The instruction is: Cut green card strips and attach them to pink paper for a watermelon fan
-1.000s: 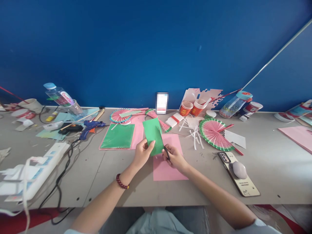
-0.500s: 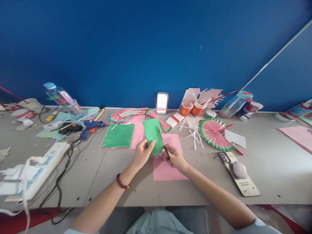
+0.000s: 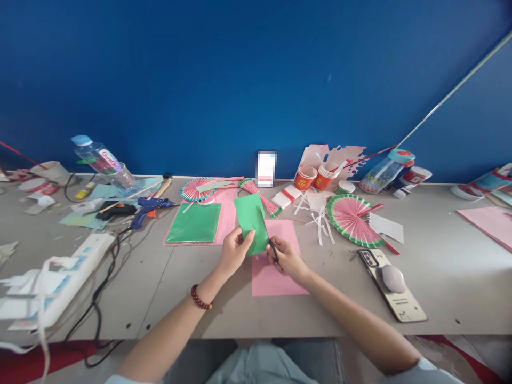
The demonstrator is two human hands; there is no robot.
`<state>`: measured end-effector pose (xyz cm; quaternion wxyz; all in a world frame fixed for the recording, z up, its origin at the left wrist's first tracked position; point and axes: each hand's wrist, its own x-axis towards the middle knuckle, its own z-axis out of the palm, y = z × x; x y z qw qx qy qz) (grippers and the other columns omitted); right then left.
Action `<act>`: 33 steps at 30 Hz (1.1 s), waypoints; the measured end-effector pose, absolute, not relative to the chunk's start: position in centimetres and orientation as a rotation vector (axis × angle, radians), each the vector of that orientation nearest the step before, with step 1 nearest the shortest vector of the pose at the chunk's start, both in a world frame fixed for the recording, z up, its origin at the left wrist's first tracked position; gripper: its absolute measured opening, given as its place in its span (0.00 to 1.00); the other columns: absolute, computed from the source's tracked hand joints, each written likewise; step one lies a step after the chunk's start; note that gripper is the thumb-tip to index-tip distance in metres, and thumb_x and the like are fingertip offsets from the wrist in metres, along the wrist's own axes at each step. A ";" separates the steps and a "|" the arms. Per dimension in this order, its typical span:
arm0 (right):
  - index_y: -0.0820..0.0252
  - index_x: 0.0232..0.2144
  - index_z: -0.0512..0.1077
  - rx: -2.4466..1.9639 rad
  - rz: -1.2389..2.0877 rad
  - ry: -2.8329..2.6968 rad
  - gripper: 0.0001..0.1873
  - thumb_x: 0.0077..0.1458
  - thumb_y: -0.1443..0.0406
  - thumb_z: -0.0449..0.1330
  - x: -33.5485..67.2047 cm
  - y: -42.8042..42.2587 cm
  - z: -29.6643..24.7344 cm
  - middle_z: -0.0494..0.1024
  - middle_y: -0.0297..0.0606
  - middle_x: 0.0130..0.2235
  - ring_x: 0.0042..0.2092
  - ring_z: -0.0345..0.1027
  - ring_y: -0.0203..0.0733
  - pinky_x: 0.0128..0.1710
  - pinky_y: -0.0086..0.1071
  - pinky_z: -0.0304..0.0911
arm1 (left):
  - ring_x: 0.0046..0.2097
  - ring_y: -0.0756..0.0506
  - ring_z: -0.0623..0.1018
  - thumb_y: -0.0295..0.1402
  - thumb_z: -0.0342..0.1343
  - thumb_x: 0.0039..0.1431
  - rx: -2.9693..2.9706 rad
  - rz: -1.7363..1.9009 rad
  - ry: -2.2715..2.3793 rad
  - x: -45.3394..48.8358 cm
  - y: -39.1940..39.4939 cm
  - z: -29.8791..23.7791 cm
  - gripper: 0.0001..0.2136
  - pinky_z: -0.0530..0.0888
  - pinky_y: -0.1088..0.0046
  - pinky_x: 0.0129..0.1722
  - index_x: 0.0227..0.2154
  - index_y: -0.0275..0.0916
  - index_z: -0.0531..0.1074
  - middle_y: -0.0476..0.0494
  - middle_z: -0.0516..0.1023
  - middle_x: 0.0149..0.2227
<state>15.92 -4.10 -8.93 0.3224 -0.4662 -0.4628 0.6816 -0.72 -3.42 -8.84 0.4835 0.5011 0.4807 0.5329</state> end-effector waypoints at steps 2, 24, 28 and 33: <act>0.56 0.28 0.57 -1.225 1.790 -1.218 0.23 0.48 0.46 0.60 15.9 -4.1 -8.9 0.63 0.21 0.18 0.13 0.42 0.23 0.10 0.20 0.37 | 0.22 0.54 0.61 0.45 0.59 0.52 1.224 1.301 1.170 -0.7 -3.4 -8.8 0.14 0.60 0.79 0.22 0.27 0.38 0.69 0.54 0.64 0.21; 0.55 0.28 0.56 -1.207 1.785 -1.213 0.24 0.48 0.45 0.59 16.0 -4.1 -9.0 0.63 0.20 0.17 0.12 0.42 0.23 0.09 0.19 0.36 | 0.24 0.53 0.63 0.45 0.56 0.55 1.284 1.260 1.172 -0.8 -3.4 -8.7 0.14 0.62 0.79 0.23 0.28 0.37 0.69 0.53 0.65 0.22; 0.55 0.28 0.55 -1.209 1.796 -1.185 0.25 0.47 0.44 0.60 16.0 -4.1 -8.9 0.63 0.20 0.16 0.12 0.42 0.23 0.09 0.19 0.36 | 0.25 0.53 0.64 0.45 0.56 0.56 1.313 1.240 1.160 -0.8 -3.5 -9.0 0.14 0.62 0.79 0.24 0.30 0.37 0.69 0.53 0.66 0.23; 0.55 0.28 0.55 -1.222 1.802 -1.153 0.27 0.45 0.43 0.60 16.1 -3.9 -9.0 0.63 0.20 0.16 0.12 0.42 0.23 0.09 0.19 0.36 | 0.23 0.54 0.61 0.46 0.56 0.56 1.357 1.198 1.161 -0.8 -3.6 -9.0 0.15 0.60 0.80 0.22 0.28 0.37 0.68 0.55 0.62 0.21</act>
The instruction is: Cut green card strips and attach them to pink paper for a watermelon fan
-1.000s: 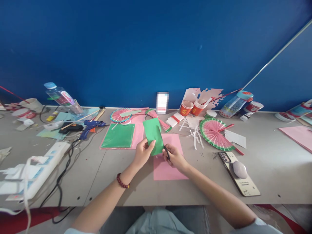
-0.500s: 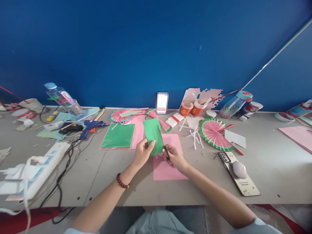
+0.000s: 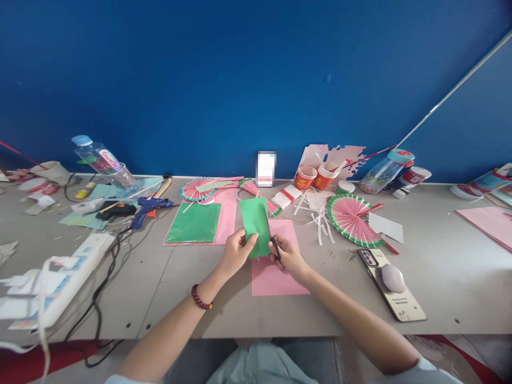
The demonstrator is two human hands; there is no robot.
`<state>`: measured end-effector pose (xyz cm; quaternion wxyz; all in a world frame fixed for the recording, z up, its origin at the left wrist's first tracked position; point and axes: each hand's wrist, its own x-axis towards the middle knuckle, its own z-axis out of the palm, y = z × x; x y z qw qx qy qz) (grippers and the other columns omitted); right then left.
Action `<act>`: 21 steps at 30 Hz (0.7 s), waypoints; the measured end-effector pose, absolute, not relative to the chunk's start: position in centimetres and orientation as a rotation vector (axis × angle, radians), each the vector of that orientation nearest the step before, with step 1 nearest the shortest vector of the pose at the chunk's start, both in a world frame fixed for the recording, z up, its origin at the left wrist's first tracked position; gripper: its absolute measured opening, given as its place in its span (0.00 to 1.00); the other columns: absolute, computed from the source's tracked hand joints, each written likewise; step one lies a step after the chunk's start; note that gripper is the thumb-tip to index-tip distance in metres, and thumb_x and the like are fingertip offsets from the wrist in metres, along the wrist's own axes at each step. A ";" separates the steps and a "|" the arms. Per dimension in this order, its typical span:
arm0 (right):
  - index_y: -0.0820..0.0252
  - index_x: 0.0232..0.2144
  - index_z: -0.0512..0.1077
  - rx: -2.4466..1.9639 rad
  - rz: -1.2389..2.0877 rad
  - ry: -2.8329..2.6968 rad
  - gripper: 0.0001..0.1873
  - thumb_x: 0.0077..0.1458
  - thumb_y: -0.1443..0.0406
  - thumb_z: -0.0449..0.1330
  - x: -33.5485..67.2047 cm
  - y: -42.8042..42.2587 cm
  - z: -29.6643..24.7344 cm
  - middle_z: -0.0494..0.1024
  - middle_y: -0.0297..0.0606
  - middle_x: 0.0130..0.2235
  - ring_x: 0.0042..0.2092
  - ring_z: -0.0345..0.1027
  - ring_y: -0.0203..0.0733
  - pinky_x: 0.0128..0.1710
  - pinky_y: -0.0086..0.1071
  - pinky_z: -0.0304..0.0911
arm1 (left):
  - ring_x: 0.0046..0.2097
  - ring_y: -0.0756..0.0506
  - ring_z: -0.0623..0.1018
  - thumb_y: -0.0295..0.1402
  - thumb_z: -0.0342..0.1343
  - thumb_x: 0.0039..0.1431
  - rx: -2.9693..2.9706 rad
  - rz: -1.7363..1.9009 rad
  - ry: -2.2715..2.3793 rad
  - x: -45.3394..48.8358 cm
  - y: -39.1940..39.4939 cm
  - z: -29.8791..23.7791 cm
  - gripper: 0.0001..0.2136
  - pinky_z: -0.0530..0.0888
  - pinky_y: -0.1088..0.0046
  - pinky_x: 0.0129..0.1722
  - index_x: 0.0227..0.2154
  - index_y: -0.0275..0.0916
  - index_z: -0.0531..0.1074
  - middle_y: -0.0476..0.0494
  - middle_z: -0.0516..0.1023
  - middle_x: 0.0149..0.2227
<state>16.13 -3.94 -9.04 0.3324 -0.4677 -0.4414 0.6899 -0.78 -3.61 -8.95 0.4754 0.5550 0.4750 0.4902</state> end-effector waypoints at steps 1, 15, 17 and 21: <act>0.55 0.28 0.55 -1.220 1.805 -1.150 0.27 0.44 0.42 0.60 16.2 -3.9 -9.1 0.63 0.20 0.16 0.12 0.42 0.23 0.09 0.19 0.35 | 0.23 0.54 0.61 0.46 0.55 0.56 1.365 1.194 1.163 -0.8 -3.6 -8.9 0.15 0.60 0.80 0.22 0.28 0.37 0.68 0.55 0.62 0.21; 0.55 0.28 0.55 -1.218 1.802 -1.136 0.26 0.45 0.43 0.61 16.3 -3.9 -9.1 0.64 0.20 0.16 0.13 0.41 0.23 0.10 0.19 0.35 | 0.24 0.54 0.62 0.44 0.55 0.57 1.386 1.173 1.170 -0.8 -3.7 -8.9 0.14 0.62 0.79 0.23 0.31 0.36 0.70 0.53 0.65 0.23; 0.55 0.28 0.55 -1.216 1.800 -1.138 0.26 0.45 0.43 0.61 16.3 -3.9 -9.1 0.64 0.20 0.16 0.13 0.41 0.23 0.10 0.19 0.35 | 0.24 0.54 0.61 0.44 0.55 0.57 1.396 1.182 1.182 -0.8 -3.7 -8.9 0.14 0.60 0.80 0.22 0.29 0.36 0.69 0.54 0.63 0.22; 0.55 0.29 0.56 -1.217 1.787 -1.146 0.26 0.46 0.44 0.61 16.3 -3.9 -9.2 0.64 0.20 0.17 0.13 0.40 0.23 0.10 0.19 0.36 | 0.23 0.54 0.59 0.45 0.55 0.56 1.402 1.182 1.199 -0.9 -3.6 -9.2 0.14 0.58 0.80 0.22 0.28 0.37 0.68 0.55 0.60 0.21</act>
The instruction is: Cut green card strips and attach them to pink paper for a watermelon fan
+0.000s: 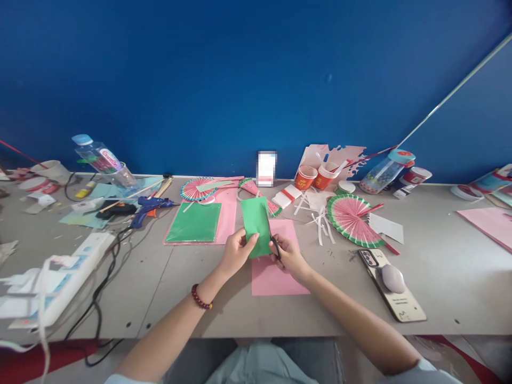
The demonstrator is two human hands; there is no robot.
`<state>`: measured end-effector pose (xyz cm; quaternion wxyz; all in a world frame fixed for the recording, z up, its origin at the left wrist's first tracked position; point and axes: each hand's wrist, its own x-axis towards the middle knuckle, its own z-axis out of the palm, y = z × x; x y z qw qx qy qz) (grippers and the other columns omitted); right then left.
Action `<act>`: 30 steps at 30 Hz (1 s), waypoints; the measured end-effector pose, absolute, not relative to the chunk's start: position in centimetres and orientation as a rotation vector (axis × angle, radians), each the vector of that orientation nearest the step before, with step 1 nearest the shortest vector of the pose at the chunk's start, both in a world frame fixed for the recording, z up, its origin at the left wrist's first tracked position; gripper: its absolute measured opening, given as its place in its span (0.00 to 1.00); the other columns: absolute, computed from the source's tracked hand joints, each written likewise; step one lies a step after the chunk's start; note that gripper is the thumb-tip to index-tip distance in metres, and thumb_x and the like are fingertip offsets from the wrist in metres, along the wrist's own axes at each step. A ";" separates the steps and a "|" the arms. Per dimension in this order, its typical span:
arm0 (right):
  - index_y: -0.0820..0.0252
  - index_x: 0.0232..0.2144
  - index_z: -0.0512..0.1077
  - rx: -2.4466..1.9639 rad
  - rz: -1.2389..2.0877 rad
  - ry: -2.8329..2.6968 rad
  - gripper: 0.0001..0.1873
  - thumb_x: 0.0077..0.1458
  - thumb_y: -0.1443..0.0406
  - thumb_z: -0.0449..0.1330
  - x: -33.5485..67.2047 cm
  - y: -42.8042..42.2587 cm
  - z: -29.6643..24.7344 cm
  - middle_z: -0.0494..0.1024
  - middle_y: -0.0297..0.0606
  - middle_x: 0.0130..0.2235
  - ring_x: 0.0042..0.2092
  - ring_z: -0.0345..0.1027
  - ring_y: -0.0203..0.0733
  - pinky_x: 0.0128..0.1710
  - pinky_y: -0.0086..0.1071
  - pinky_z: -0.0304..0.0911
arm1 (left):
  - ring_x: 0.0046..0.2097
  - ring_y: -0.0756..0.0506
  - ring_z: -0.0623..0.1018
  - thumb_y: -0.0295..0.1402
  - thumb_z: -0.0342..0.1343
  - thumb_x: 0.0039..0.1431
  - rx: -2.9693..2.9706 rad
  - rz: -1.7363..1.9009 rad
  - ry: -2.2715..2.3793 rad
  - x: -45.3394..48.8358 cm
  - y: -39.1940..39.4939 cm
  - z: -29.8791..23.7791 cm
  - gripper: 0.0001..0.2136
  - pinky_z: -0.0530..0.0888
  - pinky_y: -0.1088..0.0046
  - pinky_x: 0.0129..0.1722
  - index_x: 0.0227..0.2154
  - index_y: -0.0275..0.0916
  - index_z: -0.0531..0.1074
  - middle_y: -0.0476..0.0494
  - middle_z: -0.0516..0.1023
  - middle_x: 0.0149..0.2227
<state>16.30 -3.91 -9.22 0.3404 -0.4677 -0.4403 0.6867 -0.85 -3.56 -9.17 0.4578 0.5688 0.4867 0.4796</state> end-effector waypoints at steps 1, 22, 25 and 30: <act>0.55 0.29 0.56 -1.215 1.786 -1.147 0.26 0.46 0.44 0.61 16.3 -3.9 -9.2 0.64 0.20 0.17 0.13 0.40 0.23 0.10 0.20 0.36 | 0.23 0.54 0.59 0.45 0.55 0.56 1.401 1.177 1.198 -0.9 -3.6 -9.2 0.14 0.58 0.80 0.22 0.28 0.37 0.68 0.55 0.60 0.21; 0.55 0.28 0.56 -1.197 1.756 -1.140 0.24 0.46 0.46 0.61 16.2 -3.7 -9.5 0.64 0.21 0.17 0.12 0.40 0.23 0.10 0.21 0.36 | 0.24 0.54 0.60 0.48 0.54 0.56 1.408 1.172 1.208 -0.8 -3.7 -9.0 0.16 0.60 0.79 0.23 0.28 0.37 0.68 0.55 0.61 0.21; 0.55 0.28 0.56 -1.201 1.773 -1.131 0.25 0.46 0.45 0.61 16.2 -3.8 -9.4 0.64 0.21 0.16 0.12 0.41 0.23 0.10 0.20 0.35 | 0.23 0.54 0.60 0.47 0.54 0.56 1.420 1.174 1.213 -0.8 -3.7 -9.0 0.16 0.59 0.79 0.22 0.27 0.37 0.67 0.55 0.59 0.21; 0.55 0.28 0.55 -1.216 1.793 -1.116 0.25 0.46 0.44 0.61 16.2 -3.9 -9.3 0.64 0.20 0.15 0.11 0.42 0.24 0.10 0.20 0.34 | 0.24 0.53 0.61 0.46 0.54 0.57 1.424 1.168 1.209 -0.8 -3.6 -9.1 0.15 0.60 0.79 0.23 0.28 0.37 0.68 0.54 0.62 0.22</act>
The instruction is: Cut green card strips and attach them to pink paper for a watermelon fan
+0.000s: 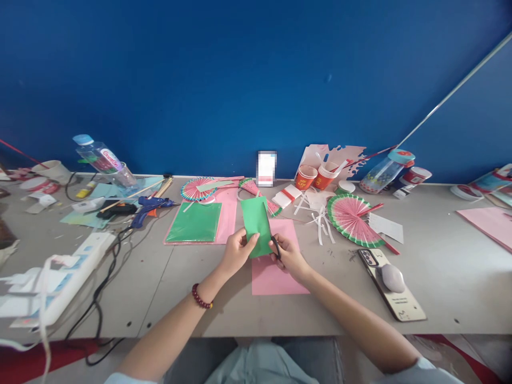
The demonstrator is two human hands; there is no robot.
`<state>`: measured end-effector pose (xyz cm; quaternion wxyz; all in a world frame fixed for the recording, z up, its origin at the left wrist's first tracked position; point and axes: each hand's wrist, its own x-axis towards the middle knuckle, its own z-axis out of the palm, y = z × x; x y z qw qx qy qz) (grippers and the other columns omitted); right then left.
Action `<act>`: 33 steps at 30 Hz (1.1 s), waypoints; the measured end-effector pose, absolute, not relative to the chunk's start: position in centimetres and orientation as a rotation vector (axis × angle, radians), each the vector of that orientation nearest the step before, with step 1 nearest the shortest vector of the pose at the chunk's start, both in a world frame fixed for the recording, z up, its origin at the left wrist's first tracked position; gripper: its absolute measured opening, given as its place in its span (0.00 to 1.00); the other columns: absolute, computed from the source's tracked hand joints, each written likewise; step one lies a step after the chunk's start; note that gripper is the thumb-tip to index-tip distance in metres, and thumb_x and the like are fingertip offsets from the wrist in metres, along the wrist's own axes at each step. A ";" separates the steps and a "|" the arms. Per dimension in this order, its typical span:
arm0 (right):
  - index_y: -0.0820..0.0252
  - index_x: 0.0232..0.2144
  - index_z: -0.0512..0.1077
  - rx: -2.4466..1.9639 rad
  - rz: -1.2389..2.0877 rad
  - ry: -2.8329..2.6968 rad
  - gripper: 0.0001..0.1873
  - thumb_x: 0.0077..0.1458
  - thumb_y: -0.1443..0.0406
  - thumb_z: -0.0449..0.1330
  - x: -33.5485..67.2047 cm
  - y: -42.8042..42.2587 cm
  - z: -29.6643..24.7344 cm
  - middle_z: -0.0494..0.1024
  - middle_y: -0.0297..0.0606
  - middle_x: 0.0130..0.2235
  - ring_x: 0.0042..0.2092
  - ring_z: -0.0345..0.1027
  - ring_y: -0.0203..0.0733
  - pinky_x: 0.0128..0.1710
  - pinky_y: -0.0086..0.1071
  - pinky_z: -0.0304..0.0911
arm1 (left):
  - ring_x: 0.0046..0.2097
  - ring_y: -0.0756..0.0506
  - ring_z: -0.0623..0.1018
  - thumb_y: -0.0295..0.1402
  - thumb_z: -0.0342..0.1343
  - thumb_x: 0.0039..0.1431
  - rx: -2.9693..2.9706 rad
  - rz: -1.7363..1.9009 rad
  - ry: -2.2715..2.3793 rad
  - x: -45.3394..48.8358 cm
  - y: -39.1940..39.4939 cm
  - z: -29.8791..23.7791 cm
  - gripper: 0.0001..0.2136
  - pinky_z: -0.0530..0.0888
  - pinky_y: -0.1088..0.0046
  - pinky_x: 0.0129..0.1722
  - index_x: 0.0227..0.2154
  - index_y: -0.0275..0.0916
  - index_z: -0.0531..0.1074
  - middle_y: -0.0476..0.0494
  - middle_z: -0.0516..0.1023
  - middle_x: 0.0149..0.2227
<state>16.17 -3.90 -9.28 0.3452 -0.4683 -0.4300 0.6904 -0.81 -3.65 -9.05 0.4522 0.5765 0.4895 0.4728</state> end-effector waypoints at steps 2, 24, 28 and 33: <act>0.55 0.28 0.55 -1.222 1.786 -1.111 0.26 0.45 0.44 0.61 16.1 -3.9 -9.2 0.63 0.20 0.15 0.11 0.42 0.24 0.10 0.20 0.34 | 0.24 0.53 0.61 0.46 0.54 0.57 1.417 1.163 1.212 -0.8 -3.7 -9.1 0.15 0.60 0.79 0.23 0.28 0.37 0.68 0.54 0.62 0.22; 0.55 0.29 0.57 -1.212 1.717 -1.091 0.27 0.43 0.43 0.62 16.3 -3.6 -9.6 0.55 0.18 0.16 0.12 0.43 0.23 0.11 0.21 0.37 | 0.23 0.53 0.63 0.48 0.55 0.55 1.449 1.091 1.180 -0.5 -3.9 -9.3 0.17 0.62 0.78 0.22 0.26 0.37 0.67 0.53 0.65 0.21; 0.55 0.29 0.57 -1.203 1.723 -1.087 0.27 0.43 0.42 0.62 16.2 -3.7 -9.3 0.55 0.18 0.16 0.12 0.42 0.24 0.11 0.22 0.36 | 0.24 0.53 0.65 0.48 0.55 0.54 1.413 1.091 1.160 -0.4 -3.9 -9.2 0.17 0.63 0.78 0.22 0.26 0.37 0.67 0.52 0.66 0.21; 0.55 0.28 0.56 -1.192 1.725 -1.089 0.28 0.42 0.42 0.62 16.1 -3.7 -9.1 0.55 0.18 0.15 0.12 0.42 0.24 0.11 0.22 0.36 | 0.23 0.53 0.65 0.47 0.55 0.55 1.421 1.095 1.160 -0.4 -3.9 -9.3 0.16 0.62 0.78 0.22 0.26 0.37 0.67 0.52 0.65 0.21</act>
